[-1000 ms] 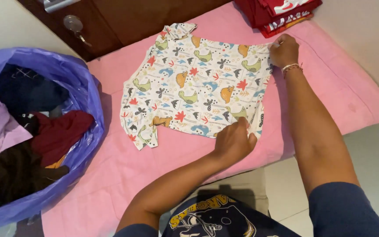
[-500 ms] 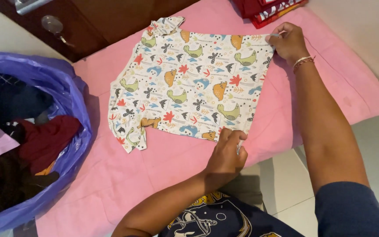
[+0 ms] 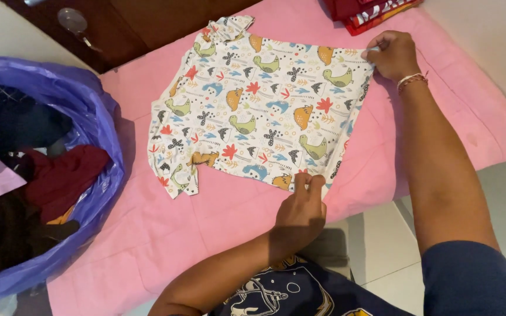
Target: Folding a red t-shirt and a patterned baby shirt on a flat surface.
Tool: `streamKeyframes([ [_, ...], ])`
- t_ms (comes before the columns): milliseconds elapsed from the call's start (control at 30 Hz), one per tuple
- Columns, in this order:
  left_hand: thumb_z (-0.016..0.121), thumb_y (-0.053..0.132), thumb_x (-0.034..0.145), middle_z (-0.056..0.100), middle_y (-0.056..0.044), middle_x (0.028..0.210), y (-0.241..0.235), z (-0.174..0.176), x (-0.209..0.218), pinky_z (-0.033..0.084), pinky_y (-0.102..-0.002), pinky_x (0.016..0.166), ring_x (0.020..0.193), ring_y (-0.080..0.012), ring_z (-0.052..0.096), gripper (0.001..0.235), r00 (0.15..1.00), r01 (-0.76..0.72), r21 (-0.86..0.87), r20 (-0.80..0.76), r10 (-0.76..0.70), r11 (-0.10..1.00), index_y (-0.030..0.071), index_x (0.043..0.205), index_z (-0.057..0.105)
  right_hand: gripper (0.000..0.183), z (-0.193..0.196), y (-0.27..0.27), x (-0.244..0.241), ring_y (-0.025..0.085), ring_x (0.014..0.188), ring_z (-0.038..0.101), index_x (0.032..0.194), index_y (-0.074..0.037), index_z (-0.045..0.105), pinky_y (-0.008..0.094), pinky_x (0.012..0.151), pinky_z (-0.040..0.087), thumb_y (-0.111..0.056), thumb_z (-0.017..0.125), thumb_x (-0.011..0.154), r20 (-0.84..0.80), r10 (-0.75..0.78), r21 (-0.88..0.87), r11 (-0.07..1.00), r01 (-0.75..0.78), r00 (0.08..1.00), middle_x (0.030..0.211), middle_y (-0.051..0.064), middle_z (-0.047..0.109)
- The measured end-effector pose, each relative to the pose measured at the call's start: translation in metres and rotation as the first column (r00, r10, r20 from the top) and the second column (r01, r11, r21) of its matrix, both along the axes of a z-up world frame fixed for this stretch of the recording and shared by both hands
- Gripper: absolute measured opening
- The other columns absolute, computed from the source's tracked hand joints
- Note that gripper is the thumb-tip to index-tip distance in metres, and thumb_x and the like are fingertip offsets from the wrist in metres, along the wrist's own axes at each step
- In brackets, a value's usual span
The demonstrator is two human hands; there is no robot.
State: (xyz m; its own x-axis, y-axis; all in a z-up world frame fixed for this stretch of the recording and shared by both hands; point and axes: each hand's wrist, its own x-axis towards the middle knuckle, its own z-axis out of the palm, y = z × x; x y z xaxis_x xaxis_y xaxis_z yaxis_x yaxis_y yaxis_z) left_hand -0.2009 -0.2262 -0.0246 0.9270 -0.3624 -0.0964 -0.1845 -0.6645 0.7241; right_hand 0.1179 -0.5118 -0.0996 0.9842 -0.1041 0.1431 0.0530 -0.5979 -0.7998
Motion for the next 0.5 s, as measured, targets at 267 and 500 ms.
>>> streamKeyframes([
  [267, 0.059, -0.013, 0.083, 0.052, -0.021, 0.095, -0.027, -0.025, -0.016, 0.038, -0.041, 0.026, 0.045, -0.0274, 0.05, 0.02, 0.855, 0.236, 0.219, 0.416, -0.309, 0.947, -0.007, 0.102, 0.057, 0.019, 0.009, 0.0, -0.008, 0.011, 0.083, 0.068, 0.094, -0.015, 0.07, 0.026, 0.07, 0.058, -0.005, 0.087, 0.092, -0.019, -0.066, 0.053, 0.996, 0.067, 0.998, 0.089, -0.001, 0.071],
  [500, 0.064, -0.009, 0.082, 0.051, -0.026, 0.104, -0.019, -0.037, -0.017, 0.039, -0.044, 0.021, 0.04, -0.0282, 0.046, 0.028, 0.872, 0.348, 0.191, 0.294, -0.392, 0.918, -0.006, 0.109, 0.056, 0.017, 0.019, 0.005, -0.024, 0.011, 0.082, 0.072, 0.095, -0.016, 0.07, 0.027, 0.072, 0.061, -0.009, 0.086, 0.094, -0.058, -0.097, -0.05, 0.994, 0.094, 0.994, 0.09, 0.001, 0.074],
])
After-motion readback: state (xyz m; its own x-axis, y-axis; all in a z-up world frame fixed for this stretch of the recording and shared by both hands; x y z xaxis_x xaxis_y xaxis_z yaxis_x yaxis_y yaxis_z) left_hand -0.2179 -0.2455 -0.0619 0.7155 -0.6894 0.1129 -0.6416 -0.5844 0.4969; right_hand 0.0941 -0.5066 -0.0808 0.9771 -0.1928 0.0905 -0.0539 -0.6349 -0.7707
